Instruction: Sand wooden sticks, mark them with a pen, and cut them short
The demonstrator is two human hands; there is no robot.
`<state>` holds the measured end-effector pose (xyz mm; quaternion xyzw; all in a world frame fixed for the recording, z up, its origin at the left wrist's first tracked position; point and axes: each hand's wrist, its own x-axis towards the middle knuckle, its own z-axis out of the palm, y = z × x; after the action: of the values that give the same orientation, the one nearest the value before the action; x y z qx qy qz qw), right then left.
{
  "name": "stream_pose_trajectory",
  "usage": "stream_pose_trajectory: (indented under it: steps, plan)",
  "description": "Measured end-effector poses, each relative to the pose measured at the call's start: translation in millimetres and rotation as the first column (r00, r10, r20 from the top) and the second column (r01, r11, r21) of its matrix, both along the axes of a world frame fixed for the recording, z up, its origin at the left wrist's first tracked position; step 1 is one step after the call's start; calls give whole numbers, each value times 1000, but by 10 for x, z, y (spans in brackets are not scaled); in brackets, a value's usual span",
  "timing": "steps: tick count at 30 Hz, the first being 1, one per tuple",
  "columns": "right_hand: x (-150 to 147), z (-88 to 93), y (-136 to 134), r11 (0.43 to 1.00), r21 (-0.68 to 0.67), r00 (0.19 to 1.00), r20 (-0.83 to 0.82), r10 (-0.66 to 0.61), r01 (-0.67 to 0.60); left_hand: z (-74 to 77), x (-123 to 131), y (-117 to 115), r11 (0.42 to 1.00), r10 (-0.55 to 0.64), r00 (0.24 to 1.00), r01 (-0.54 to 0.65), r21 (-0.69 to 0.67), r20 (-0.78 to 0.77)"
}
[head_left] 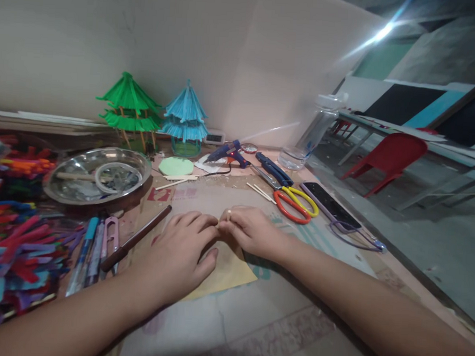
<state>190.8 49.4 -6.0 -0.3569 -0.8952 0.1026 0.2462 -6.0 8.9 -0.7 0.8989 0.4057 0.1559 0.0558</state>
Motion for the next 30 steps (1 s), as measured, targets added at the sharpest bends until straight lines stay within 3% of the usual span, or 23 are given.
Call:
stream_pose_trajectory:
  steps: [4, 9, 14, 18, 21, 23, 25, 27, 30]
  plan:
    - [-9, 13, -5, 997, 32, 997, 37, -71, 70, 11, 4, 4, 1000, 0, 1000, 0, -16, 0]
    - [-3, 22, -12, 1000, -12, 1000, 15, -8, 8, 4, 8, 7, 1000, 10, 1000, -10, 2, -10]
    - [-1, 18, -9, 997, 15, 996, 48, -75, 75, 12, 2, 1, 1000, 9, 1000, -10, -29, -22]
    - [-28, 5, 9, 997, -73, 999, -34, -21, 18, 19, 6, -9, 999, 20, 999, -20, -29, -26]
    - [-10, 10, 43, 977, -185, 970, -195, -146, 110, 23, 6, -8, 999, 21, 1000, -21, -42, 2]
    - [18, 30, 47, 921, -385, 876, -418, -239, 68, 20, -4, 5, 999, 23, 998, -21, -44, 62]
    - [32, 60, 30, 801, -580, 716, -620, -320, -144, 11, -21, 30, 998, 33, 985, -23, -58, 169]
    - [20, 85, -2, 652, -656, 587, -716, -378, -380, 1, -39, 60, 997, 53, 952, -31, -76, 301]
    - [-41, 83, -58, 512, -670, 542, -740, -399, -537, -10, -57, 86, 998, 64, 883, -45, -52, 466]
